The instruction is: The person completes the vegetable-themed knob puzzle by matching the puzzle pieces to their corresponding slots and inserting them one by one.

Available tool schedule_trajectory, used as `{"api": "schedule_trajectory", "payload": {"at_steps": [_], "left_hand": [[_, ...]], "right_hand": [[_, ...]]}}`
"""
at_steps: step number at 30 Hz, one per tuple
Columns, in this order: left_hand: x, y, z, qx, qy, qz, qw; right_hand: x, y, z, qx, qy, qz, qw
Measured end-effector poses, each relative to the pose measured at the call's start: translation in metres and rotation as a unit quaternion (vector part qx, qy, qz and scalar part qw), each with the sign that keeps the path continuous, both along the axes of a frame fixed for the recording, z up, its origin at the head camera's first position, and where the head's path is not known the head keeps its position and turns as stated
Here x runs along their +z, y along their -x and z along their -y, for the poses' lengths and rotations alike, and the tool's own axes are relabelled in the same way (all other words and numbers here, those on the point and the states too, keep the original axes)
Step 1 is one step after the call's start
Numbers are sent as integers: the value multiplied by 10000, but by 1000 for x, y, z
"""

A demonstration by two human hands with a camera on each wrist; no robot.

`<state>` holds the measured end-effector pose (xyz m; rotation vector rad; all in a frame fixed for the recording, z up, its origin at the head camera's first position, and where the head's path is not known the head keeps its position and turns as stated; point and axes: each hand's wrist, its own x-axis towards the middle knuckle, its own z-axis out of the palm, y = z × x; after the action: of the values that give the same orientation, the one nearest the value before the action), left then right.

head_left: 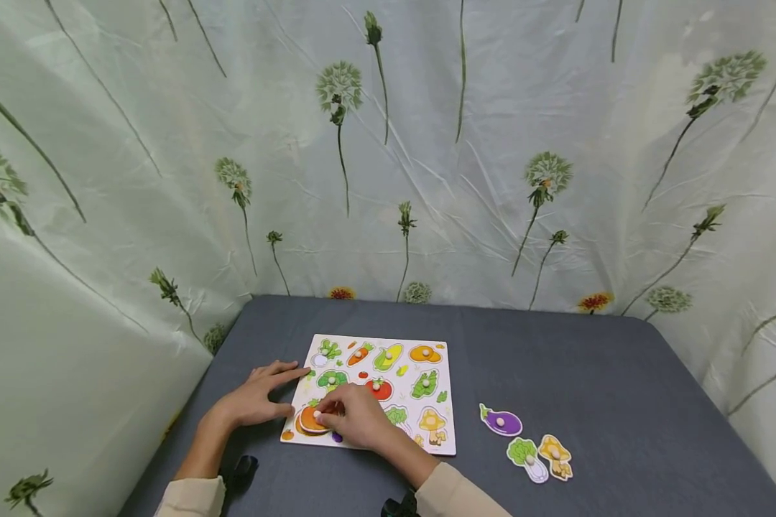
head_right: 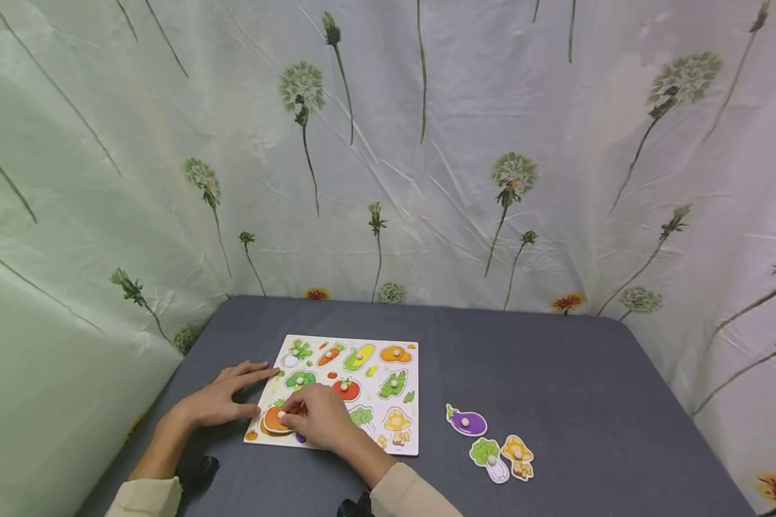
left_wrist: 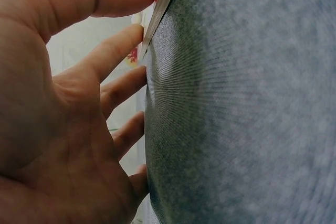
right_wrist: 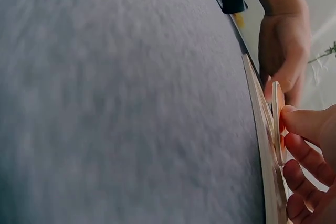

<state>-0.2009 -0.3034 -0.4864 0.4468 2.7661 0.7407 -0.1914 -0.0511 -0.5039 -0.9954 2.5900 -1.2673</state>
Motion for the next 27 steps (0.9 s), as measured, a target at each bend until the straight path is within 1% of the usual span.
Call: {"api": "schedule_trajectory", "payload": {"at_steps": [2,6,14,18,23,27], "left_hand": [[1,-2,-1,-50,-54,28,10000],[1,-3,-2,-40,-116,123,9998],[5,-2,0,6,-64,14,10000],[7,-1,0,-4,-34,-22,10000],[5,0,-1,-28,-41,-25,10000],[2,-1,0,16,-20,-1,10000]], "right_hand": [[-1,-2,3,2,-44,-11,10000],[-3,-5,7,-51,-113,10,9999],[-2,-3,16,-163,-344,-522,9979],[-2,-4,18,-259,-381,-640,9969],[-3,-6,18,-368,-498,-689,9957],[-5,-6,18,-332,-482,-708,9958]]}}
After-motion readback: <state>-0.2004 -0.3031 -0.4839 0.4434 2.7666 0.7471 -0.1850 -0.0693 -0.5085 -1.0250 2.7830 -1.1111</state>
